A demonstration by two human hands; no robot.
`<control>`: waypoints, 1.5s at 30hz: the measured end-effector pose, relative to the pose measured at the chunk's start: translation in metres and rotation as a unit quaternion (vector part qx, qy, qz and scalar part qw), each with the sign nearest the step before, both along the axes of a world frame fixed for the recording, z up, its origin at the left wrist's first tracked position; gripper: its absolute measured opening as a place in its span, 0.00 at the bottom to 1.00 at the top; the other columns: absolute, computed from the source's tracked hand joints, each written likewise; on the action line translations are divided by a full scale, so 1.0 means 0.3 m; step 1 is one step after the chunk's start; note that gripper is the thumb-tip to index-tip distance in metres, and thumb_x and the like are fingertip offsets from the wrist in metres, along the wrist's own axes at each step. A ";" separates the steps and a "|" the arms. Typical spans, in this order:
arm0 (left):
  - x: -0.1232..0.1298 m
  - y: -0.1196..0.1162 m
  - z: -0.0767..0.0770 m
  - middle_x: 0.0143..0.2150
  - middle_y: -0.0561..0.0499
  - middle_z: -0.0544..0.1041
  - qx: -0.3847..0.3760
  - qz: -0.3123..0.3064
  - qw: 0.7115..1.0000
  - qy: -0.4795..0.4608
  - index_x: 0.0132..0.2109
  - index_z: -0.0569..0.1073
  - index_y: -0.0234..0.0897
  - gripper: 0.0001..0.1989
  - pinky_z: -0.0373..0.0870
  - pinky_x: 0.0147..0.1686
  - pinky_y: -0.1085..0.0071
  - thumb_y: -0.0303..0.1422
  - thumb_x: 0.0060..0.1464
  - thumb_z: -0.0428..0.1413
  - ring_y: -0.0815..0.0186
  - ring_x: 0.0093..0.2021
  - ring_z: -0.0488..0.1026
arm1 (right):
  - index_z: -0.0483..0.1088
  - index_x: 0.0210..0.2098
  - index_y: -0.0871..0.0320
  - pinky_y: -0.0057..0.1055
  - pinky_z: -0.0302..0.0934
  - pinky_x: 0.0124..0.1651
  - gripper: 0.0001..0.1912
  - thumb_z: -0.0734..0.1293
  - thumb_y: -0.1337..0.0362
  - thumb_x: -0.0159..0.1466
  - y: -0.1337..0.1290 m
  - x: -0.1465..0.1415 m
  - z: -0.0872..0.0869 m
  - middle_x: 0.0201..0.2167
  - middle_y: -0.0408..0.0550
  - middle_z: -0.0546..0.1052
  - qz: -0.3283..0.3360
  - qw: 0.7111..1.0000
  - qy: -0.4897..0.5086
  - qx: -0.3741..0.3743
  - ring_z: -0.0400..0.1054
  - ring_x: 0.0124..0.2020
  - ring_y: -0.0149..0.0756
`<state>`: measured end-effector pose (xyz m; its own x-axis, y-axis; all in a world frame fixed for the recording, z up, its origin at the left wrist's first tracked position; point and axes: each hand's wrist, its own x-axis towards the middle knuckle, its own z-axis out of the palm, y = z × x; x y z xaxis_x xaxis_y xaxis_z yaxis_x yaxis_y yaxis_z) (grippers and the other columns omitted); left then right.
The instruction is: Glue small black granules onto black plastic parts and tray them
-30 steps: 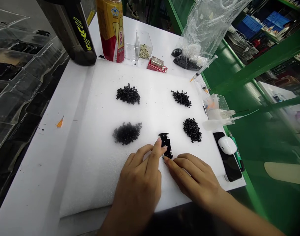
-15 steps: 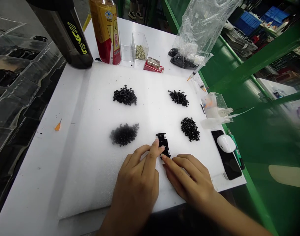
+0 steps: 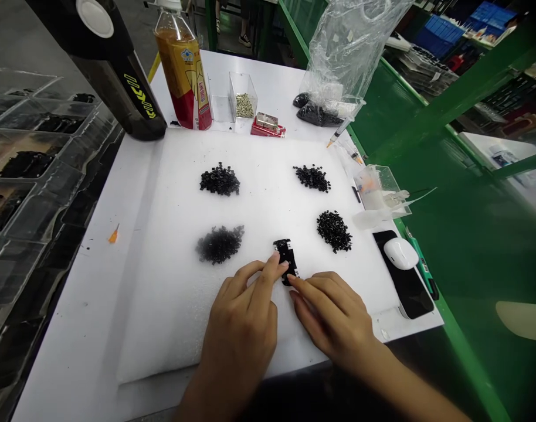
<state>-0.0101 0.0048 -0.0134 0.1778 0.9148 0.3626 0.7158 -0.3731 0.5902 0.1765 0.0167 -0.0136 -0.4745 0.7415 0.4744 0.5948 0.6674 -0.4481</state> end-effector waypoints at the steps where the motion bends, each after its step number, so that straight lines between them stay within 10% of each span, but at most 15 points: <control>1: -0.001 0.000 -0.001 0.58 0.51 0.81 0.001 0.001 1.000 -0.003 0.69 0.64 0.32 0.29 0.75 0.57 0.64 0.16 0.63 0.45 0.64 0.60 0.72 | 0.68 0.63 0.61 0.38 0.69 0.42 0.24 0.67 0.79 0.69 0.000 -0.002 0.005 0.42 0.53 0.77 -0.009 1.000 0.021 -0.016 0.71 0.41 0.40; 17: 0.006 -0.004 -0.012 0.58 0.45 0.80 0.016 0.018 0.999 -0.031 0.71 0.62 0.33 0.30 0.76 0.58 0.62 0.16 0.63 0.47 0.63 0.60 0.74 | 0.69 0.40 0.55 0.33 0.62 0.37 0.04 0.64 0.68 0.72 0.075 -0.065 0.087 0.34 0.42 0.71 -0.080 0.970 -0.015 -0.230 0.66 0.34 0.34; 35: 0.001 -0.012 -0.004 0.57 0.48 0.80 0.010 0.004 1.000 -0.020 0.69 0.64 0.34 0.29 0.74 0.53 0.64 0.16 0.63 0.47 0.64 0.59 0.73 | 0.67 0.48 0.60 0.35 0.68 0.41 0.05 0.62 0.71 0.74 0.036 0.122 0.076 0.40 0.50 0.72 -0.023 0.980 -0.186 -0.069 0.69 0.38 0.38; 45: 0.003 0.004 0.002 0.56 0.50 0.82 -0.010 -0.004 1.000 -0.026 0.72 0.57 0.30 0.31 0.71 0.49 0.65 0.15 0.64 0.43 0.65 0.59 0.73 | 0.65 0.49 0.61 0.33 0.66 0.39 0.06 0.61 0.74 0.74 0.045 0.029 0.117 0.40 0.49 0.72 0.036 0.985 -0.150 -0.080 0.67 0.37 0.35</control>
